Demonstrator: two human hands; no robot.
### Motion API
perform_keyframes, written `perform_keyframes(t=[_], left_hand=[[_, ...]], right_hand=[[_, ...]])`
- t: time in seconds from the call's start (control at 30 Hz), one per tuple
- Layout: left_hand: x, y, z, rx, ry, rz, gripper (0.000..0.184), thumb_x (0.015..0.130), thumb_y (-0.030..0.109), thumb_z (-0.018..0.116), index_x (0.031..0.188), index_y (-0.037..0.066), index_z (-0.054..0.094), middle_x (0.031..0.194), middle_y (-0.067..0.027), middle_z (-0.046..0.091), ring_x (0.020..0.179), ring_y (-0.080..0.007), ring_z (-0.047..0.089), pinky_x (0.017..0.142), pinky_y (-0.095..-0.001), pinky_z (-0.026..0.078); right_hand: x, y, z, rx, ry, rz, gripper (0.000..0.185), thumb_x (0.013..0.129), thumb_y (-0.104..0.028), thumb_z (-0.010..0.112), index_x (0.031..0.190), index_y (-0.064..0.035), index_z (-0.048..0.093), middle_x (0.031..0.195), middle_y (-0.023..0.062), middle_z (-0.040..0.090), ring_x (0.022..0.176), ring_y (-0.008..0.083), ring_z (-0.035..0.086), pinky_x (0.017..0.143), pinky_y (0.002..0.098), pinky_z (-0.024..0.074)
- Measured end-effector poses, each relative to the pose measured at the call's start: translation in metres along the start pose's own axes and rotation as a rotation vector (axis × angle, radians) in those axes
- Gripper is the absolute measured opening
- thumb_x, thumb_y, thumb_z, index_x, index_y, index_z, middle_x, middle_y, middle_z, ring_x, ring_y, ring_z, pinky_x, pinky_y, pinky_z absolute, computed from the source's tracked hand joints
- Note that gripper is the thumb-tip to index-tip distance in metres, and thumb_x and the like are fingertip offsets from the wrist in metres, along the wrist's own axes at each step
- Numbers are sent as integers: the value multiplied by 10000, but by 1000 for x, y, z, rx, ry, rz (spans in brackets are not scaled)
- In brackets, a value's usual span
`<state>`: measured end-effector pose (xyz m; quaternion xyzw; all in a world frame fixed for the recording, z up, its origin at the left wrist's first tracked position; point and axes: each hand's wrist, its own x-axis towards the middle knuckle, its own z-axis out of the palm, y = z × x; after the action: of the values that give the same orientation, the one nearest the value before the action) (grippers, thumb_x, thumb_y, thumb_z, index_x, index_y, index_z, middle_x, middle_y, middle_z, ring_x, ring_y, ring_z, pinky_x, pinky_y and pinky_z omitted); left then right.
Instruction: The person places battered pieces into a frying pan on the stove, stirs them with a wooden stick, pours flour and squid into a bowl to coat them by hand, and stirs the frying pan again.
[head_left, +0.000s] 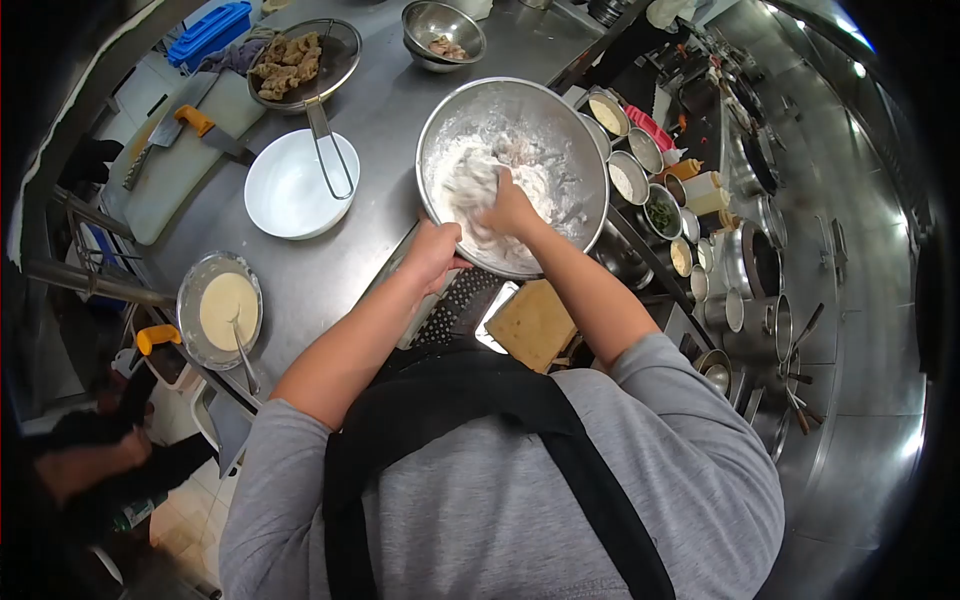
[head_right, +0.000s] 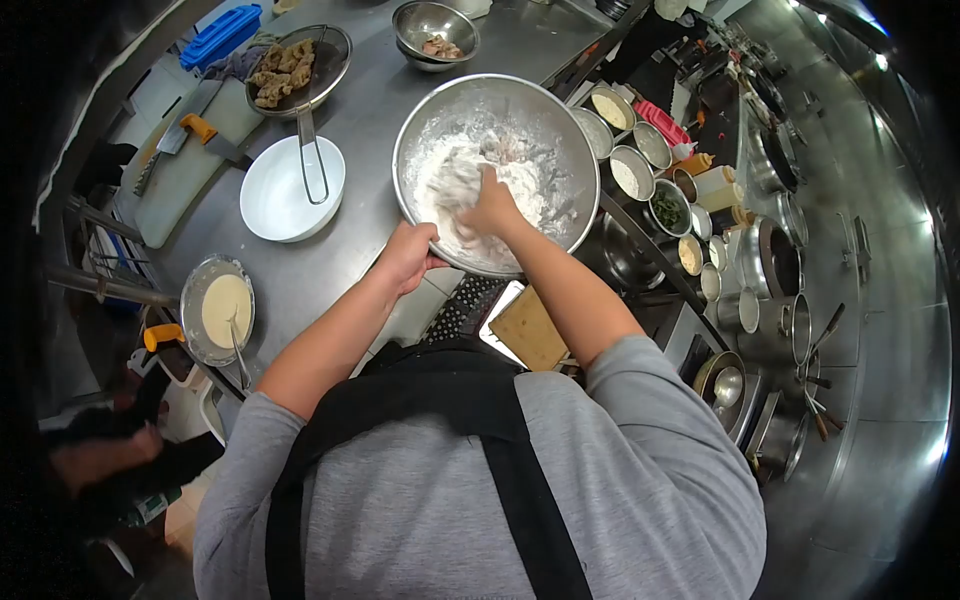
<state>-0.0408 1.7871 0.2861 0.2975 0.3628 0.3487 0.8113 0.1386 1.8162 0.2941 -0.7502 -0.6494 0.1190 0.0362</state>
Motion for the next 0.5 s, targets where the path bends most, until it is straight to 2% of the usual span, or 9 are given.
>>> perform_keyframes(t=[0.03,0.1,0.17,0.23,0.3,0.37,0.4,0.43,0.5], left_hand=[[6,4,3,25,14,2,424,758,30,416,1171,-61,447,1059,-194,569,854,-279,633,663,-385,567],[13,13,0,12,-24,32,440,759,27,412,1191,-54,438,1074,-199,568,900,-289,621,708,-407,559],[12,18,-6,-103,-69,30,475,761,20,408,1232,-38,410,1109,-203,555,945,-299,608,758,-426,546],[-18,25,-8,-196,-42,38,525,771,11,397,1292,-28,347,1175,-218,516,1010,-329,581,794,-448,535],[-36,32,-11,-198,-49,10,520,767,6,393,1281,-49,348,1168,-219,517,1006,-335,582,792,-454,536],[-13,36,-12,-190,-62,45,497,761,8,406,1248,-84,364,1132,-221,531,971,-327,596,769,-435,545],[0,43,-7,-109,-68,60,468,761,11,417,1210,-112,383,1095,-224,543,937,-320,606,756,-431,548],[12,48,-1,-48,-20,55,442,761,9,421,1184,-120,401,1071,-232,550,924,-320,607,755,-429,548],[19,53,5,-37,-19,30,485,759,8,416,1230,-101,369,1107,-223,540,926,-318,610,754,-433,548]], right_hand=[[22,-5,-6,378,-7,56,894,675,-229,755,1360,47,251,1212,300,458,1029,370,551,856,384,469],[36,-12,-36,848,-15,199,690,723,-150,704,1303,35,378,1090,207,579,946,256,589,757,357,501],[23,-17,-84,1268,-117,52,554,786,-87,610,1298,-2,418,1073,152,604,900,237,603,755,341,493],[2,-15,-114,1221,-150,38,523,800,-65,574,1302,-34,430,1020,138,622,868,230,611,746,331,489],[1,-9,-119,1187,-191,49,502,814,-43,537,1306,-67,441,967,125,640,835,223,618,737,322,485],[25,8,-109,369,-107,-61,424,805,-35,524,1223,-101,545,854,129,656,782,226,624,718,315,474],[42,18,-94,403,53,-74,287,799,-83,564,1073,-95,647,793,166,653,767,269,629,713,336,473],[39,12,-95,406,57,-64,287,799,-83,564,1073,-95,647,793,166,653,767,269,629,713,336,473],[40,0,-105,169,419,63,210,792,-153,613,965,-51,676,764,182,651,756,316,627,714,361,478]])
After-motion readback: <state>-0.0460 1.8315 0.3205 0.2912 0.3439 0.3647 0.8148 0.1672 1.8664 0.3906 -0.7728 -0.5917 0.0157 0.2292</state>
